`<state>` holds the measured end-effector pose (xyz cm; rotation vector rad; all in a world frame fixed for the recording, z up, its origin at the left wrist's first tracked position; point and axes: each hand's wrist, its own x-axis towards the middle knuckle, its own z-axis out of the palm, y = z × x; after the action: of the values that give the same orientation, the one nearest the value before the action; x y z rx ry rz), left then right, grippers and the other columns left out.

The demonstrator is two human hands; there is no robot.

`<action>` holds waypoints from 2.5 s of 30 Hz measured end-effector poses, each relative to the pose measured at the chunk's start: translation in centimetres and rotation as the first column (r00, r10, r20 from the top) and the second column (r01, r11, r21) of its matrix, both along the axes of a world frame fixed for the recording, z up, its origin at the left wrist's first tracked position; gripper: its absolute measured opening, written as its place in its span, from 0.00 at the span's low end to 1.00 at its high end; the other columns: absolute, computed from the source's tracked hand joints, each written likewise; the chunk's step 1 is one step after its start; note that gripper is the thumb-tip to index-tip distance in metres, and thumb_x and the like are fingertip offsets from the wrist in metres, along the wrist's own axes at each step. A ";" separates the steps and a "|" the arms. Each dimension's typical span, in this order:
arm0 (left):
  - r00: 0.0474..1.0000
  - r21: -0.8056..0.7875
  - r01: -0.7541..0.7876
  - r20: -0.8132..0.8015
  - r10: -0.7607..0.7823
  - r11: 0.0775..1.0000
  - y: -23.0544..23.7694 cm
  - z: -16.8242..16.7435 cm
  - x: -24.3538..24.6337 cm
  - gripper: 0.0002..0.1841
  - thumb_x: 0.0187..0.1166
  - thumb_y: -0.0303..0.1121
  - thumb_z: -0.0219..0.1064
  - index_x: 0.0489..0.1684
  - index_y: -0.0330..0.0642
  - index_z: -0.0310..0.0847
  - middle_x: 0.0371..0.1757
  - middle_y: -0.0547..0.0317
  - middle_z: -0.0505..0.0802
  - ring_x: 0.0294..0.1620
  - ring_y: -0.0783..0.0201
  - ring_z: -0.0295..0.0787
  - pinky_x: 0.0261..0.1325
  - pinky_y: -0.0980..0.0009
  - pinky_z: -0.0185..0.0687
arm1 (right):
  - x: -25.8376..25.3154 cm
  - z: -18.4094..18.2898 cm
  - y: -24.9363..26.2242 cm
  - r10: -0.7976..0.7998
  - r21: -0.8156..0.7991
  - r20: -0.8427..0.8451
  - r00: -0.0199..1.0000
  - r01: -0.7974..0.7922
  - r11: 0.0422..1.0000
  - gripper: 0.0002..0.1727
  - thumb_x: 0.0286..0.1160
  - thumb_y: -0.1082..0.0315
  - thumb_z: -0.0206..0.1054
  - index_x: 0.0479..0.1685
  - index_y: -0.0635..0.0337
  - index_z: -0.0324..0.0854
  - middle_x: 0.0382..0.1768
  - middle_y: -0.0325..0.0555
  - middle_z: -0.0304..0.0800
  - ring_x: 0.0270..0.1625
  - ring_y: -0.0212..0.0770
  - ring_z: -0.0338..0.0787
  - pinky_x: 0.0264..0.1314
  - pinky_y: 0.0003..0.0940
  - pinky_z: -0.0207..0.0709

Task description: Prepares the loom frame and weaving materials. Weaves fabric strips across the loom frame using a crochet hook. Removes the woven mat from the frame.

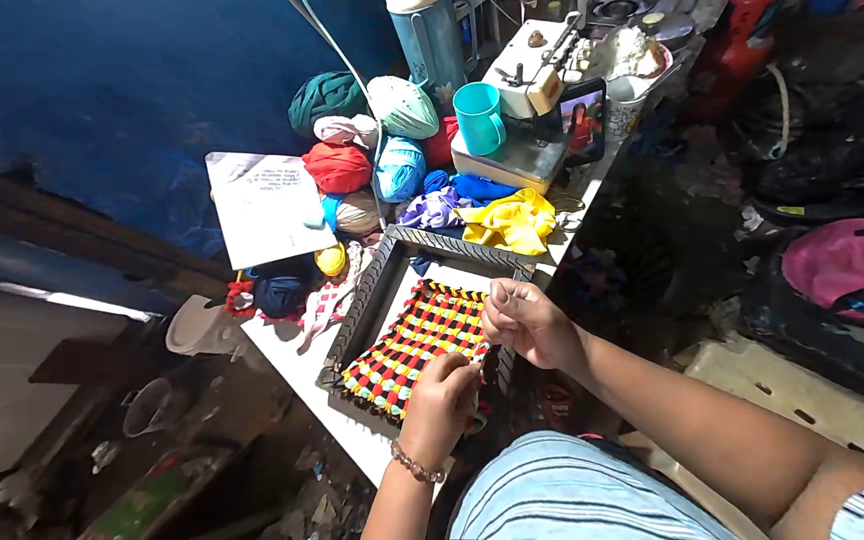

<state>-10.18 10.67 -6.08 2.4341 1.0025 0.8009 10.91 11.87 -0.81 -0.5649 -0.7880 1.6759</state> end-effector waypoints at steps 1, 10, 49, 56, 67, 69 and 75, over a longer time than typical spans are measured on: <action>1.000 0.036 0.005 0.010 -0.005 0.999 0.0 -0.1 0.0 0.09 0.73 0.30 0.67 0.36 0.41 0.95 0.42 0.51 0.96 0.48 0.58 0.95 0.56 0.68 0.90 | 0.0 -0.1 0.1 0.007 0.018 0.000 1.000 -0.007 1.000 0.14 0.83 0.59 0.59 0.24 0.42 0.73 0.15 0.24 0.68 0.20 0.21 0.71 0.31 0.19 0.69; 0.984 -0.266 -0.077 0.133 0.116 0.961 -0.3 0.3 -0.2 0.09 0.71 0.28 0.63 0.33 0.35 0.90 0.40 0.55 0.98 0.37 0.76 0.94 0.42 0.80 0.88 | -1.2 1.8 1.2 0.016 0.037 0.443 0.896 -0.036 0.999 0.08 0.80 0.65 0.60 0.43 0.54 0.65 0.22 0.31 0.67 0.22 0.25 0.70 0.30 0.24 0.70; 0.846 -0.406 -0.518 -0.115 0.520 0.753 -5.4 0.6 0.4 0.12 0.70 0.35 0.64 0.30 0.37 0.91 0.54 0.44 0.91 0.59 0.44 0.85 0.59 0.39 0.75 | -4.9 -2.2 -4.9 -0.356 -0.042 -0.159 0.921 0.354 0.934 0.19 0.80 0.62 0.64 0.16 0.40 0.73 0.15 0.21 0.69 0.23 0.20 0.73 0.35 0.20 0.69; 0.815 -0.462 -0.494 0.047 0.577 0.736 -5.9 0.6 0.3 0.10 0.70 0.32 0.62 0.28 0.36 0.87 0.53 0.47 0.87 0.53 0.64 0.84 0.54 0.71 0.80 | -2.6 -4.1 -4.5 -0.134 0.418 0.128 0.983 0.069 0.906 0.25 0.89 0.47 0.58 0.18 0.45 0.68 0.18 0.24 0.68 0.27 0.20 0.73 0.36 0.21 0.69; 0.978 -0.168 -0.184 0.063 0.197 0.968 -4.1 -0.1 -1.0 0.16 0.69 0.20 0.66 0.51 0.39 0.95 0.54 0.53 0.97 0.59 0.56 0.93 0.67 0.63 0.86 | -1.6 -0.6 -0.8 -0.113 -0.312 -0.130 0.985 0.067 0.948 0.31 0.91 0.57 0.43 0.06 0.43 0.60 0.05 0.26 0.58 0.10 0.24 0.63 0.21 0.22 0.64; 0.988 -0.101 -0.145 0.039 0.150 0.984 -3.5 -0.6 -0.8 0.13 0.71 0.24 0.67 0.48 0.41 0.96 0.51 0.54 0.98 0.57 0.56 0.94 0.66 0.64 0.86 | -2.0 0.1 -0.7 -0.206 -0.459 -0.098 0.974 0.139 0.878 0.32 0.94 0.56 0.42 0.07 0.44 0.58 0.05 0.28 0.56 0.09 0.25 0.59 0.18 0.21 0.60; 0.984 -0.114 -0.175 0.011 0.178 0.978 -2.2 -0.9 0.0 0.10 0.64 0.21 0.70 0.40 0.36 0.95 0.45 0.50 0.98 0.49 0.55 0.97 0.58 0.62 0.90 | -4.8 2.9 -1.9 -0.292 -0.390 0.038 0.956 0.283 0.876 0.29 0.90 0.63 0.48 0.08 0.45 0.61 0.05 0.26 0.56 0.10 0.23 0.57 0.18 0.20 0.54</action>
<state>-10.18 8.50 -7.02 2.2604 1.2345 0.8028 6.13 9.92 2.10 -0.8952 -0.3239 1.5607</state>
